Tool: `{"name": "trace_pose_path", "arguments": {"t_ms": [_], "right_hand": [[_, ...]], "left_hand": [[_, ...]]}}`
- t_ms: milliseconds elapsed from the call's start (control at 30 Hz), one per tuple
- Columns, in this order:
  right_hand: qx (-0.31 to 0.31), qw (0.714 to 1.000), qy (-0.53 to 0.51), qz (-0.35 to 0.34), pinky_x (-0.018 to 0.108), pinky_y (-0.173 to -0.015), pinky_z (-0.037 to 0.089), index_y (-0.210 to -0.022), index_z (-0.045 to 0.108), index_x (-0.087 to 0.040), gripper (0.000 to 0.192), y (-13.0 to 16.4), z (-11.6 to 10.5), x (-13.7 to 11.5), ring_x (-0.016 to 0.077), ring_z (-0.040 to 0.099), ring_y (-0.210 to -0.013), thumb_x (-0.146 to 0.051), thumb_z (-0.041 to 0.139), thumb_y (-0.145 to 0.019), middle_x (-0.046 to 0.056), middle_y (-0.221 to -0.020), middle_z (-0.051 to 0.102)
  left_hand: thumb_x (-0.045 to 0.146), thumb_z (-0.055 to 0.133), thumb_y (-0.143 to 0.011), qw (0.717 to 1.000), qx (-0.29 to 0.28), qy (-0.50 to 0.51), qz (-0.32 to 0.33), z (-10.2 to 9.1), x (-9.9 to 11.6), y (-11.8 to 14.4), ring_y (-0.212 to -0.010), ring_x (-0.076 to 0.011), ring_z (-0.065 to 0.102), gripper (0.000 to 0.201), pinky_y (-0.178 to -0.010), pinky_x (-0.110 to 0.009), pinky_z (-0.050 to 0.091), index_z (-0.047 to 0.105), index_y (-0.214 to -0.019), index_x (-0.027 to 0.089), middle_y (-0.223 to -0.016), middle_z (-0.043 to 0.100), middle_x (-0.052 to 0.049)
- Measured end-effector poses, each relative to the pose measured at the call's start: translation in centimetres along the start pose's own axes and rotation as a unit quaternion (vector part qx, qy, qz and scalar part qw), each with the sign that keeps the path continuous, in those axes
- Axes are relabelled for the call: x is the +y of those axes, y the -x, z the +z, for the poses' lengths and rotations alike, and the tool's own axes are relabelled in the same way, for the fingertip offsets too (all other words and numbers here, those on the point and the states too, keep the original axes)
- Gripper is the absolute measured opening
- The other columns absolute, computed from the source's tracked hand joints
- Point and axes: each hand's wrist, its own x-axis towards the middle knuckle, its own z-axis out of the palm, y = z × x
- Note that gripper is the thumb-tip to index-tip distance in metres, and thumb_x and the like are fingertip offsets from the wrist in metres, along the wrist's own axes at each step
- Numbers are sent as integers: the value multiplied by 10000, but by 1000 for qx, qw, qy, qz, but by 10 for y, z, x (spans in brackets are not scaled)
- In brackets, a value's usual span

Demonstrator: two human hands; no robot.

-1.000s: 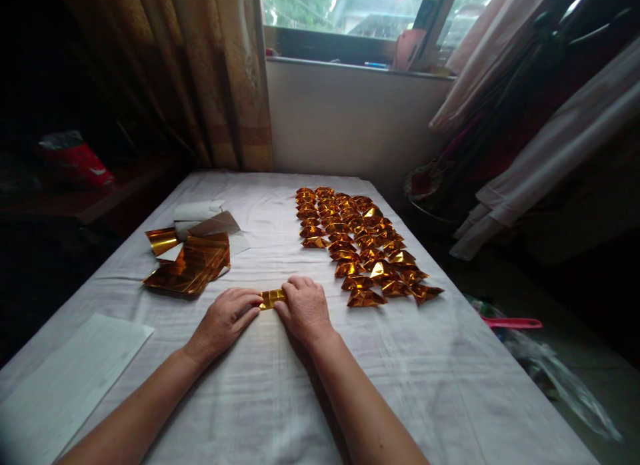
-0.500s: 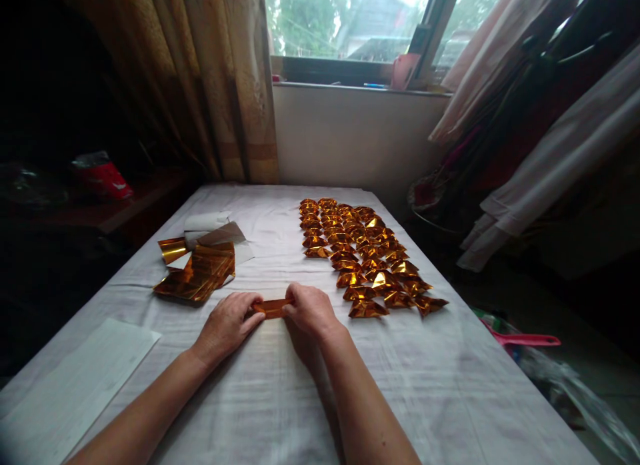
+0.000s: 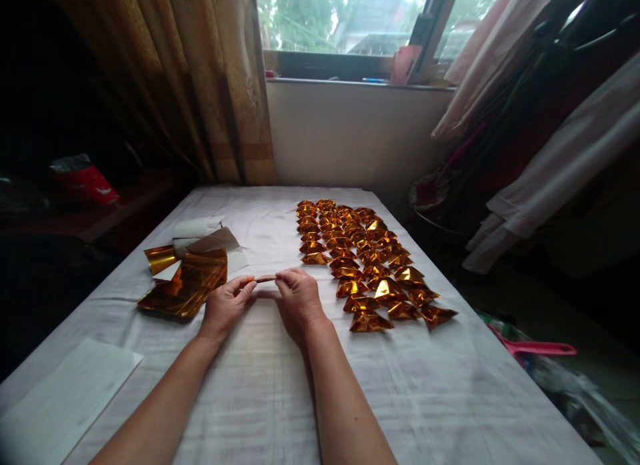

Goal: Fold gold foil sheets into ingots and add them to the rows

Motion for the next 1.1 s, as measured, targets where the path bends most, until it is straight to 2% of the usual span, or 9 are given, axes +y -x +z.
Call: {"name": "trace_pose_path", "arguments": {"t_ms": [133,300,467,633,767,933,1100], "right_hand": [[15,997,-72,15,271,-786,539,-907,757,-198,151,-8,10,7,165,674,-845,-210,632,-823,60,-918,738],[49,994,-88,31,298,-873,531,-910,749,-192,199,-14,20,17,177,671,-919,-183,582,-801,68,-955,736],[67,995,-51,48,305,-894,526,-954,740,-208,239,-13,21,17,184,668,-950,-199,553,-805,63,-990,733],[66,994,50,74,289,-787,533,-981,754,-212,251,-11,14,18,173,664,-776,-255,557,-832,55,-916,738],[48,992,94,72,277,-785,521,-997,761,-243,267,-10,12,24,175,674,-815,-227,528,-866,46,-896,737],[36,996,68,36,264,-782,521,-1032,752,-230,264,-9,12,26,173,676,-830,-215,527,-895,50,-892,728],[9,998,62,16,259,-791,520,-1074,741,-248,265,-8,15,23,173,672,-847,-232,523,-923,49,-910,727]], "left_hand": [[400,608,-842,999,38,0,3,5,-4,-15,-755,-188,716,284,-751,-294,553,752,-996,210,-962,780,-46],[366,624,-842,999,47,7,1,11,-9,-24,-765,-188,723,265,-747,-297,571,752,-1011,207,-970,780,-50],[319,608,-846,998,57,23,19,12,-9,-20,-890,-204,733,236,-826,-308,584,757,-986,200,-1014,775,-46],[317,601,-848,997,67,9,21,12,-9,-19,-872,-198,739,230,-816,-302,596,761,-975,210,-997,778,-32],[303,580,-873,996,60,-44,41,13,-12,-18,-879,-196,736,230,-827,-295,585,754,-999,222,-991,779,-26],[293,550,-905,981,44,-166,92,11,-12,-18,-894,-210,722,227,-844,-298,561,746,-994,220,-979,776,-41],[257,536,-903,976,26,-204,79,9,-13,-19,-925,-210,717,244,-857,-293,552,734,-1041,228,-1020,770,-36]]}}
